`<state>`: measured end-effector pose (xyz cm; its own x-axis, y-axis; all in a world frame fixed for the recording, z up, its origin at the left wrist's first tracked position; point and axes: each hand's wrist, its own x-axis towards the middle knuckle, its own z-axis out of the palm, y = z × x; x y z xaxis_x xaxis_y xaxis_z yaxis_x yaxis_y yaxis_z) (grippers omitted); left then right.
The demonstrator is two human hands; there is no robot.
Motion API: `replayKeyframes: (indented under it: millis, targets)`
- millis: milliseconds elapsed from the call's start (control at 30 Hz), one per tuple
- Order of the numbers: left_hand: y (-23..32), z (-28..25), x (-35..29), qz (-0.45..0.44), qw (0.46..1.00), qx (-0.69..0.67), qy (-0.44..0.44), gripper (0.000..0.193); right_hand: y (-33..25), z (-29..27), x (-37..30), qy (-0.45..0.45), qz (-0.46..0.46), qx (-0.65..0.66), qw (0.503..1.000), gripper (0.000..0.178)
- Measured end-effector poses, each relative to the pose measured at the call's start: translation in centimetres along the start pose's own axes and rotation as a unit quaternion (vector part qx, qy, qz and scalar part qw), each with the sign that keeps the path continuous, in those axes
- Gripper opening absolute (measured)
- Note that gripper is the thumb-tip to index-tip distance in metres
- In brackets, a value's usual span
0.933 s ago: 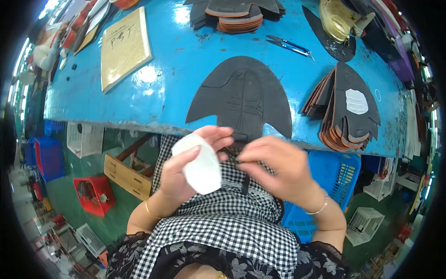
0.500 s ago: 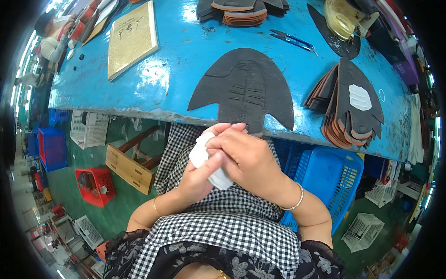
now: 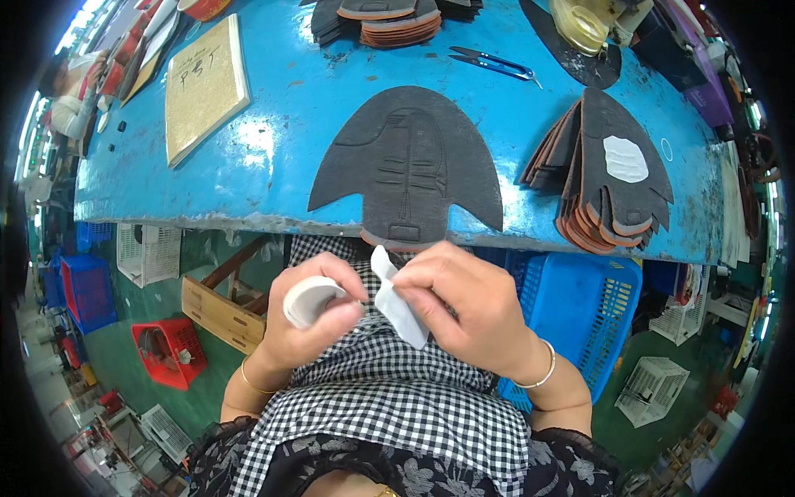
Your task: The person takes shoe upper pieces from a stack, peels the backing from adhesive patches by hand, and attaches the patches onto the shoe upper pieces.
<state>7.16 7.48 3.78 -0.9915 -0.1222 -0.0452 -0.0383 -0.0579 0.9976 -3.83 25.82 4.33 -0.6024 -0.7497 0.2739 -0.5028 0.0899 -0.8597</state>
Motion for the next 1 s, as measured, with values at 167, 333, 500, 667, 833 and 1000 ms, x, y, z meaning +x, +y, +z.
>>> replayKeyframes:
  millis: [167,333,500,667,833,1000]
  targets:
    - [0.9,0.0,0.6,0.071,0.991,0.113,-0.019,0.009,-0.6,0.4,0.5,-0.027,-0.049,-0.031,0.998,0.015]
    - [0.4,-0.3,0.4,0.093,0.991,0.094,-0.029,0.009,-1.2,0.6,0.7,-0.021,0.006,0.082,0.996,0.016]
    - [0.5,-0.4,0.2,0.097,0.991,0.082,-0.041,0.012,-1.4,0.6,1.1,-0.054,0.034,0.098,0.993,0.012]
    - [0.7,-0.7,-0.1,0.13,0.981,0.13,-0.054,0.016,-1.5,0.5,1.4,-0.068,0.042,0.099,0.992,0.011]
    - [0.8,-0.5,-0.1,0.135,0.976,0.167,-0.03,0.013,-1.3,0.7,1.6,-0.076,0.051,0.095,0.991,0.009]
    - [1.1,-0.7,-0.1,0.102,0.984,0.142,-0.026,0.009,-0.8,0.7,1.7,-0.095,0.085,0.132,0.983,0.007]
